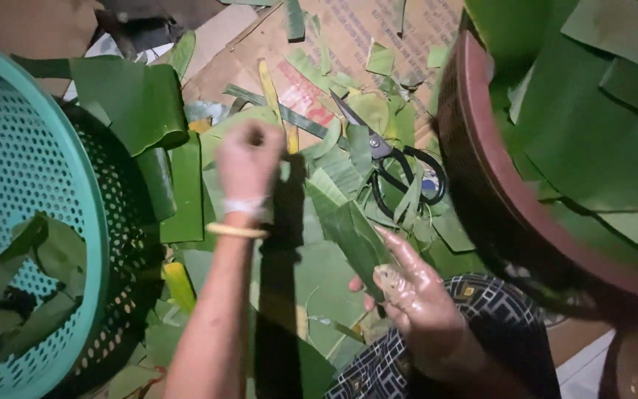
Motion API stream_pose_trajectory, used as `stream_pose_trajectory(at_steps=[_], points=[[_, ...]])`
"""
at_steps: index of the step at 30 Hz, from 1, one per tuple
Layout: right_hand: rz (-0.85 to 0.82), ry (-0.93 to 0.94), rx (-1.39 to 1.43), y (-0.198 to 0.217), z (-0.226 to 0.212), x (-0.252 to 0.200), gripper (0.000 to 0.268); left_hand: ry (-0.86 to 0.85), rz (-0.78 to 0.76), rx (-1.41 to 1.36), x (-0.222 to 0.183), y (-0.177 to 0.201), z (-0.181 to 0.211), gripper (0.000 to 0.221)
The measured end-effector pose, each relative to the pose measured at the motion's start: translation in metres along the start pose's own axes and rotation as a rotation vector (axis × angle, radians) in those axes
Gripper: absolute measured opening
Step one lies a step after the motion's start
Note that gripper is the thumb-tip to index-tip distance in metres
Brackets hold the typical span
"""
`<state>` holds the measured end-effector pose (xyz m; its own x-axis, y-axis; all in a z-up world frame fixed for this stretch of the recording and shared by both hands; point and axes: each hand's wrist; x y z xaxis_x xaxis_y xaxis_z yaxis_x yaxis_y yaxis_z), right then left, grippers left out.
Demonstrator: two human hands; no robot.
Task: Wrapping food portions in banana leaves by folding and shaping the leaves.
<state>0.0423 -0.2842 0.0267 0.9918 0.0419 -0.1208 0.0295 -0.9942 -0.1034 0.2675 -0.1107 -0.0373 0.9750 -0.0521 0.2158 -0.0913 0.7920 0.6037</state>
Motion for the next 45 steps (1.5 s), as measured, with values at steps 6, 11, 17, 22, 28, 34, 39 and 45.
stream_pose_trajectory(at_steps=[6, 11, 17, 22, 28, 34, 39, 45], points=[[0.238, -0.373, 0.517, -0.008, 0.010, 0.002, 0.067, -0.198, 0.131, 0.010, -0.007, 0.034, 0.029, 0.003], [0.244, -0.448, 0.459, -0.013, 0.010, 0.001, 0.071, -0.066, 0.043, 0.408, -0.017, -0.023, -0.009, 0.013], [0.188, -0.444, 0.502, -0.006, 0.022, 0.005, 0.070, 0.014, -0.182, 0.758, -0.002, -0.052, -0.014, 0.014], [0.190, -0.494, 0.455, -0.007, 0.011, 0.006, 0.073, -0.028, 0.028, 0.029, 0.005, 0.014, 0.025, 0.007], [0.177, -0.450, 0.481, -0.009, 0.001, 0.007, 0.065, 0.260, 0.265, -0.761, -0.061, 0.140, 0.096, 0.015], [0.121, -0.417, 0.418, -0.021, 0.011, -0.003, 0.058, 0.512, 0.337, -0.885, -0.215, 0.152, -0.013, 0.021], [0.139, -0.408, 0.327, -0.032, 0.020, -0.005, 0.056, 0.552, -0.007, -0.246, -0.266, 0.167, -0.024, 0.014], [0.238, -0.286, 0.361, -0.041, 0.039, -0.005, 0.052, 0.632, -0.114, 0.003, -0.266, 0.164, -0.041, 0.017]])
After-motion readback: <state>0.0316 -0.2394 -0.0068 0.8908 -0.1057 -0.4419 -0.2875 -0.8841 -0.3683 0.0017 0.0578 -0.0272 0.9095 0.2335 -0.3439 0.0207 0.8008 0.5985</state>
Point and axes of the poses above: each hand's wrist, its own x-axis towards the middle knuckle, its own y-axis out of the back of the hand, z = x × y, and after that the axes turned 1 degree about -x, right-handed
